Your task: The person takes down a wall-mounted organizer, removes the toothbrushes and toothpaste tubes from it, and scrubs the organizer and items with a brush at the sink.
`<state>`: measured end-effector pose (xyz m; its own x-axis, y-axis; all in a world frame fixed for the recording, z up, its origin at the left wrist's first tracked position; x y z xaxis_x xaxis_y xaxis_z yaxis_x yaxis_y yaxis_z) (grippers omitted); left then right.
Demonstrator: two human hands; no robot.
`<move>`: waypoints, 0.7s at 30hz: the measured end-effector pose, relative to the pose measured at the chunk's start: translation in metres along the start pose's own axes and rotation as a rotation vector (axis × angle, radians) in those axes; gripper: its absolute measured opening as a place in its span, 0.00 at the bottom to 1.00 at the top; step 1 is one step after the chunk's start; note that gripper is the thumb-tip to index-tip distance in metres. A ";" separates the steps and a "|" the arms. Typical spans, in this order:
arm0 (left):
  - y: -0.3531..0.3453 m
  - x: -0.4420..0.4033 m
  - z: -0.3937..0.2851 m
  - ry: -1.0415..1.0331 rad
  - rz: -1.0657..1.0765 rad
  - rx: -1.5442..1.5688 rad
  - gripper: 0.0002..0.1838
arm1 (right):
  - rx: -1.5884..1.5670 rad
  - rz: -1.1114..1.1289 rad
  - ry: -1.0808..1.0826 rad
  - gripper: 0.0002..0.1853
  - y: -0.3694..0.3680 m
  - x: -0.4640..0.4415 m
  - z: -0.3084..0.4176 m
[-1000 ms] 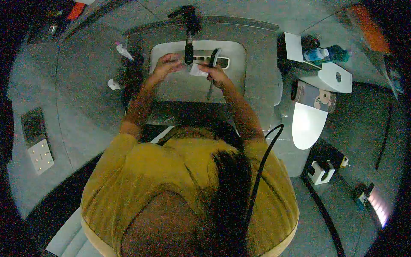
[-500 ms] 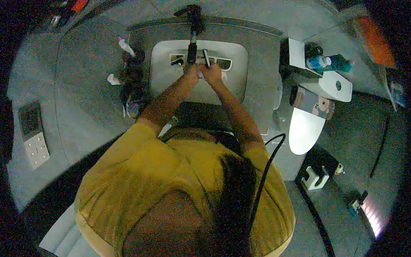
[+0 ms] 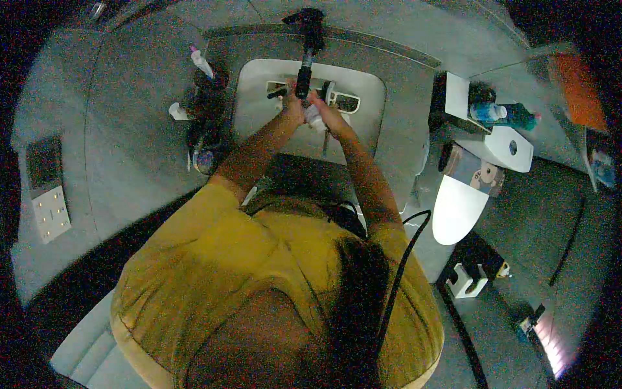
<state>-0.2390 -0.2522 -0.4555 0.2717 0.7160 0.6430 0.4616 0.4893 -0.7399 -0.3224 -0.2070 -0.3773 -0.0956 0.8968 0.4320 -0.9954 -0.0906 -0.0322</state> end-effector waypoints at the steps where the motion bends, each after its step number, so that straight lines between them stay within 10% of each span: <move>1: 0.020 -0.021 -0.026 -0.239 -0.017 -0.227 0.25 | -0.088 0.082 -0.014 0.22 -0.007 0.001 -0.002; 6: -0.025 0.036 -0.025 -0.053 -0.062 -1.088 0.19 | -0.458 0.267 -0.173 0.17 -0.011 0.018 -0.001; 9: -0.123 0.118 -0.065 -0.794 0.103 -2.134 0.18 | -0.434 0.174 -0.094 0.19 0.004 0.012 -0.009; 14: -0.086 0.074 -0.107 -0.817 0.442 -1.875 0.18 | -0.323 0.119 -0.126 0.19 0.011 0.018 -0.007; 15: -0.060 0.064 -0.105 -0.407 0.090 -2.413 0.19 | -0.321 0.149 -0.167 0.20 0.010 0.016 -0.013; 18: -0.061 0.072 -0.100 -0.784 0.305 -2.539 0.20 | -0.336 0.125 -0.098 0.21 0.006 0.015 -0.013; 19: -0.043 0.056 -0.126 -0.544 -0.177 -2.348 0.19 | -0.263 0.054 -0.133 0.22 0.014 0.018 -0.014; 21: -0.060 0.069 -0.127 -0.506 -0.130 -2.382 0.18 | -0.237 0.081 -0.171 0.22 0.012 0.023 -0.017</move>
<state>-0.1409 -0.2955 -0.3422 0.2079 0.9284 0.3078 0.3059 -0.3607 0.8811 -0.3370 -0.1797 -0.3829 -0.1917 0.8028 0.5646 -0.9612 -0.0373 -0.2733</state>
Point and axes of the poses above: each hand's wrist, its own x-axis away from the middle knuckle, its own y-axis out of the back of the hand, z = x × y, the point moved 10 cm from there along -x, towards the middle knuckle, and after that the axes turned 13 degrees about x, right-handed, at the moved point
